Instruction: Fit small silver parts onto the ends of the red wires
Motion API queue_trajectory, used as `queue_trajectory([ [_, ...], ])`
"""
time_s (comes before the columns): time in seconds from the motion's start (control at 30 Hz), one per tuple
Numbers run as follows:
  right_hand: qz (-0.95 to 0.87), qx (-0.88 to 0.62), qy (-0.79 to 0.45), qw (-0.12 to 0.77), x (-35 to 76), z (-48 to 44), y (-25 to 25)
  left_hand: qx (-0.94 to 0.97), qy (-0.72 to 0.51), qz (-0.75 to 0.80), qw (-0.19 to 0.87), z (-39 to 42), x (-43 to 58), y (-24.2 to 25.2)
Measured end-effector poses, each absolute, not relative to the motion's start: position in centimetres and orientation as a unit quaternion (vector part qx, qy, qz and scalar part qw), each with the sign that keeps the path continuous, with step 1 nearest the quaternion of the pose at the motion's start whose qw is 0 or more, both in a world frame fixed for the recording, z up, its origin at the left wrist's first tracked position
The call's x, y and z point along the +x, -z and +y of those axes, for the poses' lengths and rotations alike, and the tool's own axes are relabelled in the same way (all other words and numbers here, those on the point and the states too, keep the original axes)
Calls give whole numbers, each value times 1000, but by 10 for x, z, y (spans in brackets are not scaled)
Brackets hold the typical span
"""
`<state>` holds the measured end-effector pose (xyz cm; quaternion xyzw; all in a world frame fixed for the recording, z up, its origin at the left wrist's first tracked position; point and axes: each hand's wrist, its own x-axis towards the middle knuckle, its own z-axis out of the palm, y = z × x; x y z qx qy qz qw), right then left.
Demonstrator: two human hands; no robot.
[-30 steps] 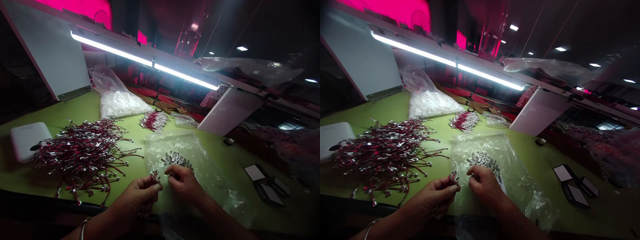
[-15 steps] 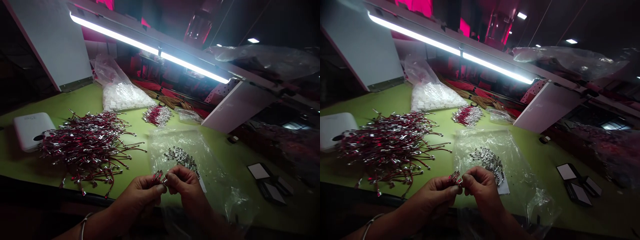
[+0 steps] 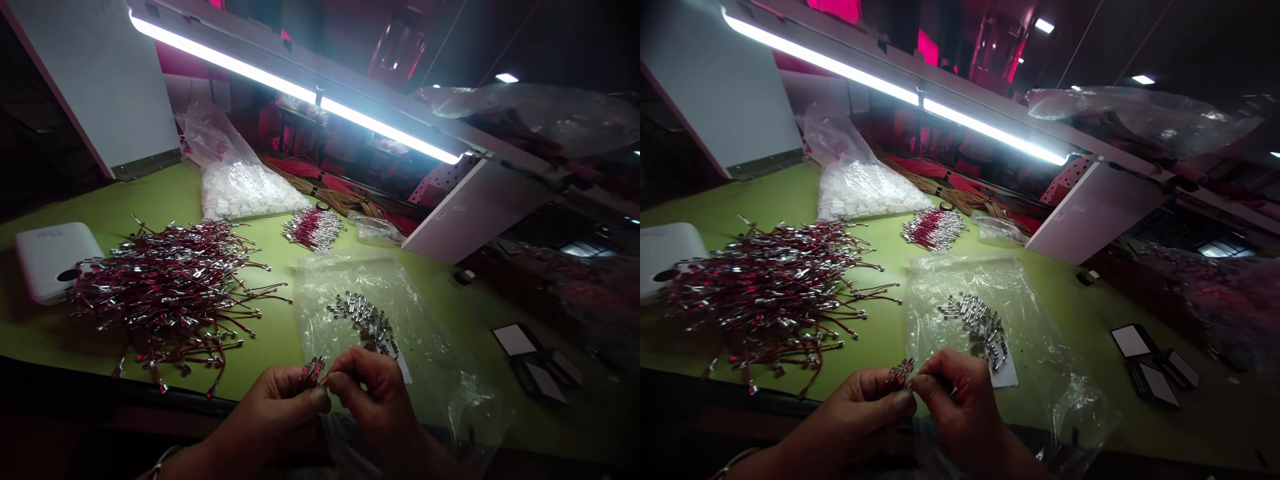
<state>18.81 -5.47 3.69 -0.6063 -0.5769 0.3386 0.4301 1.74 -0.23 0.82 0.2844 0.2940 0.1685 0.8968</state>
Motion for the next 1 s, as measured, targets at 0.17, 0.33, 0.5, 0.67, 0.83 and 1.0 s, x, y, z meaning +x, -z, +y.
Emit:
queue_trajectory([
  [0.17, -584, -596, -364, 413, 188, -61, -33, 246, -184, 278, 910, -10, 22, -18],
  [0.33, -534, -596, -426, 422, 193, -66, -33, 257, -184, 275, 908, -5, 23, -20],
  [0.5, -582, -676, -302, 337, 231, -48, -36, 329, -218, 367, 842, 11, 16, -13],
  [0.67, -663, -745, -45, 61, 251, -26, -30, 349, -173, 364, 846, 12, 17, -14],
  [0.83, -663, -747, -33, 35, 243, -16, -18, 360, -174, 357, 844, 9, 17, -17],
  [1.0, -654, -749, -41, 96, 251, -19, -20, 359, -177, 349, 848, 11, 15, -13],
])
